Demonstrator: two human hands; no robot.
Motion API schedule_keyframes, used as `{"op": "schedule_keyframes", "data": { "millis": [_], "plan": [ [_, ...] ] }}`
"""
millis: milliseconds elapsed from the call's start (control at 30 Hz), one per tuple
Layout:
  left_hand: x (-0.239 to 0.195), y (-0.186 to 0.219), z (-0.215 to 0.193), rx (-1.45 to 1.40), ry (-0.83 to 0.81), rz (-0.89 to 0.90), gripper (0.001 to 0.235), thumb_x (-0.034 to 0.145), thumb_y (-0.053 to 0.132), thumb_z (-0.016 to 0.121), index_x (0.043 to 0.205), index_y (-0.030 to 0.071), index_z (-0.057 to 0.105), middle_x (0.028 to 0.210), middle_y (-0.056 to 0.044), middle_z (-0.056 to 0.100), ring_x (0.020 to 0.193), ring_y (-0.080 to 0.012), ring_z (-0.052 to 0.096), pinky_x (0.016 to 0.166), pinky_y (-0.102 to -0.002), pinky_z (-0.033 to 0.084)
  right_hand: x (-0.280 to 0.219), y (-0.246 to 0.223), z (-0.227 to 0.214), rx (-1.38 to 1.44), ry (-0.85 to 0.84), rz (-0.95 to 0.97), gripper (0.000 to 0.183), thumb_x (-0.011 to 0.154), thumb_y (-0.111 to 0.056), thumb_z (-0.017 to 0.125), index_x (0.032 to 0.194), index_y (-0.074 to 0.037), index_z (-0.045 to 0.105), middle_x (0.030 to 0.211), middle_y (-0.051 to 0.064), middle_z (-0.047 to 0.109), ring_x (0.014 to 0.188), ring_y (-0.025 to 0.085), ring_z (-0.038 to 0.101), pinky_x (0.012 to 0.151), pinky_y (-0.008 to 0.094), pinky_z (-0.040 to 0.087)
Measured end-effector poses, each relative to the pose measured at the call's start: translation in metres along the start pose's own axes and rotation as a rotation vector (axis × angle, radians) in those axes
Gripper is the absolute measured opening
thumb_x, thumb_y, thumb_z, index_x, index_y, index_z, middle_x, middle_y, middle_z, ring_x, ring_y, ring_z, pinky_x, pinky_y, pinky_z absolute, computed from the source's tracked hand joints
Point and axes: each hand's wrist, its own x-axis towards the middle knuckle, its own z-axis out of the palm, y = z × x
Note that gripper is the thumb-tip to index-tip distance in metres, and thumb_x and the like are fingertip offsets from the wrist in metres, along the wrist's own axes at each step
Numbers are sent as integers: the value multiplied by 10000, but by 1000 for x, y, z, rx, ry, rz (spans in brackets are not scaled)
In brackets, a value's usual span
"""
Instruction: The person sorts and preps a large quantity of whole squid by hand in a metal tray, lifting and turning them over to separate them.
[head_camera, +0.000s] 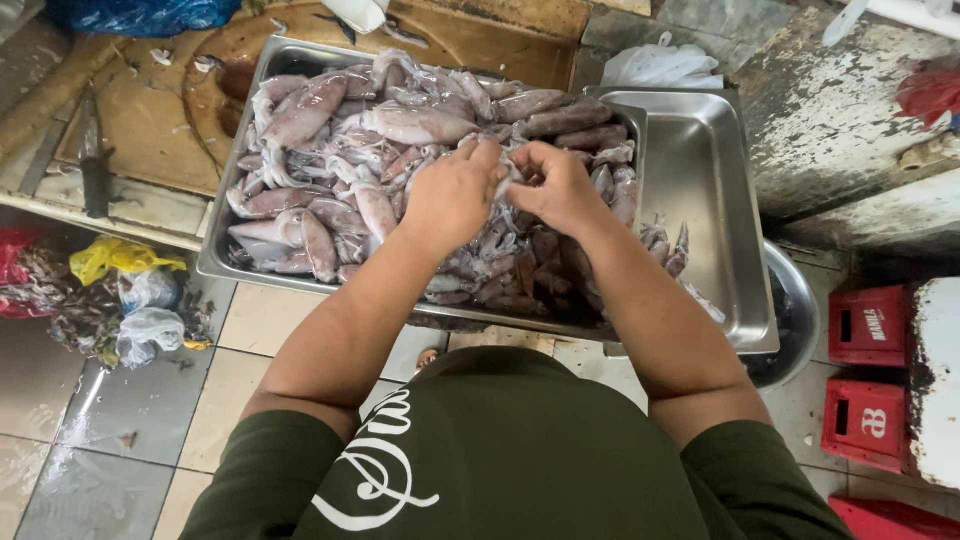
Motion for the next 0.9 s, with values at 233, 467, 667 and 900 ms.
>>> {"op": "schedule_keyframes", "data": {
  "millis": [233, 467, 667, 900],
  "plan": [
    [3, 2, -1, -4, 8, -4, 174, 1012, 238, 576, 1047, 68, 560, 996, -182, 686, 892, -422, 675, 726, -541, 518, -2, -25, -4, -281, 53, -132, 192, 917, -187, 799, 1027, -36, 756, 800, 114, 719, 677, 76, 599, 629, 285, 494],
    [1, 5, -1, 44, -50, -48, 180, 990, 249, 591, 1043, 76, 585, 1005, -180, 693, 844, -414, 680, 702, -524, 530, -5, -25, 0, -372, 62, -66, 174, 916, -198, 782, 1003, -49, 765, 846, 190, 717, 692, 252, 718, 640, 345, 517],
    [0, 0, 3, 72, -8, -4, 203, 990, 239, 606, 1099, 67, 608, 986, -174, 702, 849, -402, 689, 709, -519, 536, -1, -15, -1, -419, 60, -132, 242, 853, -84, 697, 1085, -66, 765, 979, 203, 729, 881, 355, 740, 731, 386, 562],
    [-3, -2, -2, 86, -37, 3, 263, 969, 251, 623, 1146, 56, 615, 963, -184, 701, 826, -404, 686, 701, -517, 534, 7, -26, -8, -571, -5, -115, 269, 891, -102, 712, 1156, -93, 760, 991, 224, 712, 902, 398, 715, 779, 444, 563]
  ]
}}
